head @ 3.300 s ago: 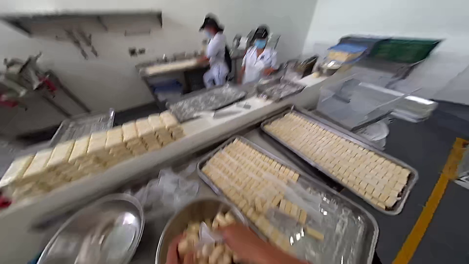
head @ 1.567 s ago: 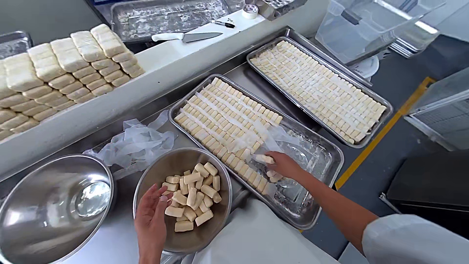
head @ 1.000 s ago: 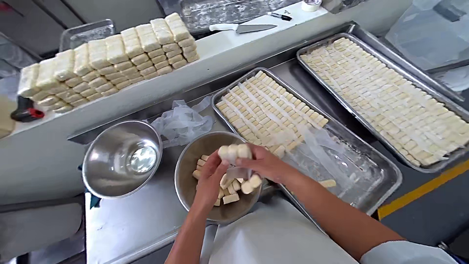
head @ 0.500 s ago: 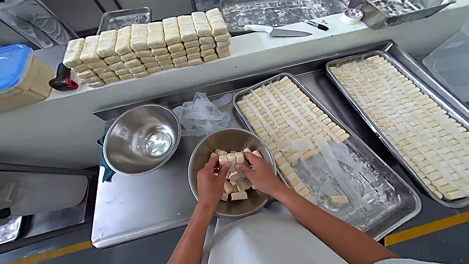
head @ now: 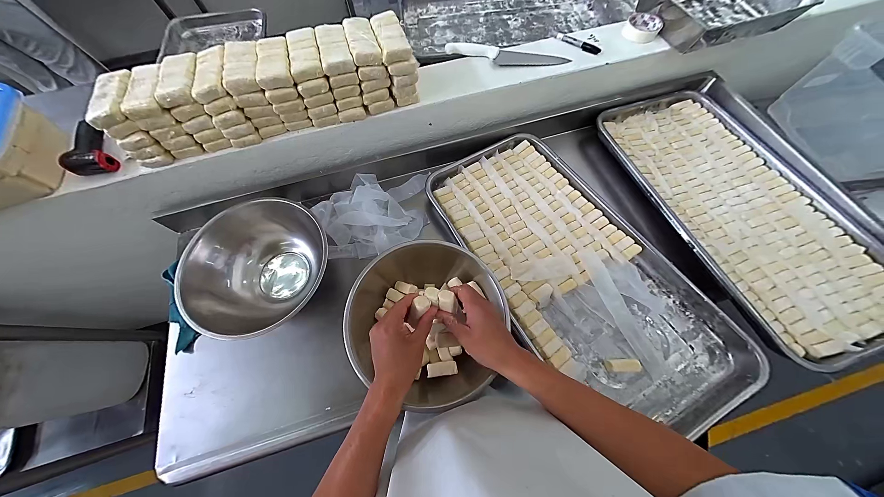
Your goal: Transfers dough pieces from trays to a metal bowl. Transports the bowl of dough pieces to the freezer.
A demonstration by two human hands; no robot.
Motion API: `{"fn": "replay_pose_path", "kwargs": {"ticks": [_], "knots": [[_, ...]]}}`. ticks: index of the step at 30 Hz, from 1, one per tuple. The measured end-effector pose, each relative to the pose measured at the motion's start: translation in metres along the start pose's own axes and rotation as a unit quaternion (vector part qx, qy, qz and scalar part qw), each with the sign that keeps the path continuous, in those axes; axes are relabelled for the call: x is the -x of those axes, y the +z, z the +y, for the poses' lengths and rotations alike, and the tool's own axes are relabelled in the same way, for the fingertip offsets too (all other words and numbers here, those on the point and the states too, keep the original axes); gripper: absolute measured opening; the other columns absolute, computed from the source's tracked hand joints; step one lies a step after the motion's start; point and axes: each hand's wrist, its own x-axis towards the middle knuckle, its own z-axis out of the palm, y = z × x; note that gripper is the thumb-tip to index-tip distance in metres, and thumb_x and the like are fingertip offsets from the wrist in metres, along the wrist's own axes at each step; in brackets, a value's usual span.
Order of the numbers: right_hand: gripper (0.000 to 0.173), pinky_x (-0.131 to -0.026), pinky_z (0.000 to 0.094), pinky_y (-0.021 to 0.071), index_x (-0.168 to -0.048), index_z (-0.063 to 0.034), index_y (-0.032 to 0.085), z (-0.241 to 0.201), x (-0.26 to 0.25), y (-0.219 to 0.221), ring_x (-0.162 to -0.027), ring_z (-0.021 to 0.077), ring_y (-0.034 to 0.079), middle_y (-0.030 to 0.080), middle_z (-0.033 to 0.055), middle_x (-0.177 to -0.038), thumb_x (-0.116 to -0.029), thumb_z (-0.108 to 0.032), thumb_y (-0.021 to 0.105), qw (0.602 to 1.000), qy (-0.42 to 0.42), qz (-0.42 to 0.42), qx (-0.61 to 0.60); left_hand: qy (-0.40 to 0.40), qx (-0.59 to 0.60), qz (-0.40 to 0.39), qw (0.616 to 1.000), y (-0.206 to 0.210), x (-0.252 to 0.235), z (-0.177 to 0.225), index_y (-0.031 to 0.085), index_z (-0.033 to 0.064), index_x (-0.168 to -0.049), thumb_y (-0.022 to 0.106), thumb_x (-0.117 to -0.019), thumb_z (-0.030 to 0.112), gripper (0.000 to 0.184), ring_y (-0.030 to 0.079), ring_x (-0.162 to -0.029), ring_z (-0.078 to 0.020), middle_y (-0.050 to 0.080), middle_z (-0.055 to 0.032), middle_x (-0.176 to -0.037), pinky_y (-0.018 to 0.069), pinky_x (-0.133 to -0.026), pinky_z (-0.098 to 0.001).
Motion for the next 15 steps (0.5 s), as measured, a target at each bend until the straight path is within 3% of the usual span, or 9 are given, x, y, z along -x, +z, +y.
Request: {"fn": "replay_pose_path", "kwargs": {"ticks": [2, 4, 7, 9, 10, 13, 15], "knots": [[0.042, -0.091, 0.0415, 0.0566, -0.127, -0.0006, 0.061, -0.001, 0.0, -0.007, -0.104, 0.0228, 0.067, 0.066, 0.0146, -0.116, -0.0995, -0.031, 0.068, 0.999, 0.004, -0.004, -0.04, -0.028, 0.046, -0.004, 0.999, -0.007, 0.0, -0.001, 0.072, 0.0067, -0.112, 0.076, -0.0907, 0.029, 0.031, 0.072, -0.08, -0.0091, 0.075, -0.0019, -0.092, 0.0618, -0.074, -0.0307], [0.039, -0.086, 0.039, 0.0579, -0.123, -0.002, 0.062, -0.002, 0.0, -0.011, -0.098, 0.0194, 0.068, 0.068, 0.0121, -0.108, -0.0972, -0.03, 0.072, 0.995, 0.024, -0.019, -0.093, -0.104, 0.137, -0.026, 0.985, -0.013, -0.001, -0.003, 0.065, 0.0061, -0.114, 0.073, -0.0922, 0.023, 0.028, 0.069, -0.077, -0.0092, 0.071, -0.0013, -0.089, 0.0597, -0.071, -0.0281], [0.038, -0.086, 0.0416, 0.0577, -0.129, -0.003, 0.058, 0.005, -0.003, -0.011, -0.096, 0.0209, 0.068, 0.068, 0.0137, -0.11, -0.1002, -0.026, 0.067, 0.983, 0.079, -0.041, -0.162, -0.208, 0.301, -0.038, 0.93, -0.019, -0.003, -0.011, 0.051, 0.0034, -0.129, 0.056, -0.0983, 0.009, 0.032, 0.067, -0.075, -0.0148, 0.066, -0.0068, -0.09, 0.0583, -0.069, -0.0329], [0.036, -0.085, 0.0396, 0.0589, -0.131, -0.0032, 0.057, 0.013, -0.007, -0.013, -0.096, 0.0202, 0.069, 0.068, 0.0137, -0.111, -0.1021, -0.023, 0.064, 0.972, 0.09, -0.049, -0.211, -0.213, 0.308, -0.026, 0.927, -0.024, -0.009, -0.016, 0.048, 0.0045, -0.133, 0.053, -0.097, 0.006, 0.036, 0.067, -0.072, -0.0158, 0.064, -0.0076, -0.096, 0.0598, -0.064, -0.0323], [0.036, -0.087, 0.0384, 0.0586, -0.132, -0.0029, 0.056, 0.015, -0.007, -0.016, -0.098, 0.0196, 0.069, 0.067, 0.0133, -0.112, -0.1025, -0.023, 0.063, 0.968, 0.086, -0.061, -0.229, -0.2, 0.273, -0.035, 0.94, -0.027, -0.011, -0.019, 0.05, 0.0037, -0.133, 0.056, -0.0966, 0.007, 0.037, 0.067, -0.08, -0.0166, 0.064, -0.0091, -0.108, 0.0593, -0.069, -0.0334], [0.037, -0.09, 0.0357, 0.0581, -0.132, -0.002, 0.058, 0.009, -0.008, -0.021, -0.101, 0.0175, 0.068, 0.068, 0.012, -0.115, -0.1003, -0.018, 0.066, 0.962, 0.052, -0.111, -0.244, -0.153, 0.183, -0.134, 0.962, -0.03, -0.011, -0.016, 0.055, 0.006, -0.14, 0.059, -0.0989, 0.028, 0.047, 0.061, -0.122, -0.025, 0.058, -0.0123, -0.139, 0.0528, -0.099, -0.048], [0.035, -0.093, 0.0347, 0.0574, -0.131, -0.0023, 0.06, -0.001, -0.009, -0.02, -0.103, 0.0161, 0.068, 0.069, 0.0109, -0.116, -0.0989, -0.014, 0.068, 0.963, 0.039, -0.14, -0.226, -0.138, 0.21, -0.19, 0.949, -0.025, -0.011, -0.005, 0.055, 0.0072, -0.143, 0.059, -0.1012, 0.025, 0.045, 0.063, -0.12, -0.0206, 0.064, -0.0096, -0.133, 0.0531, -0.101, -0.0437]]}}
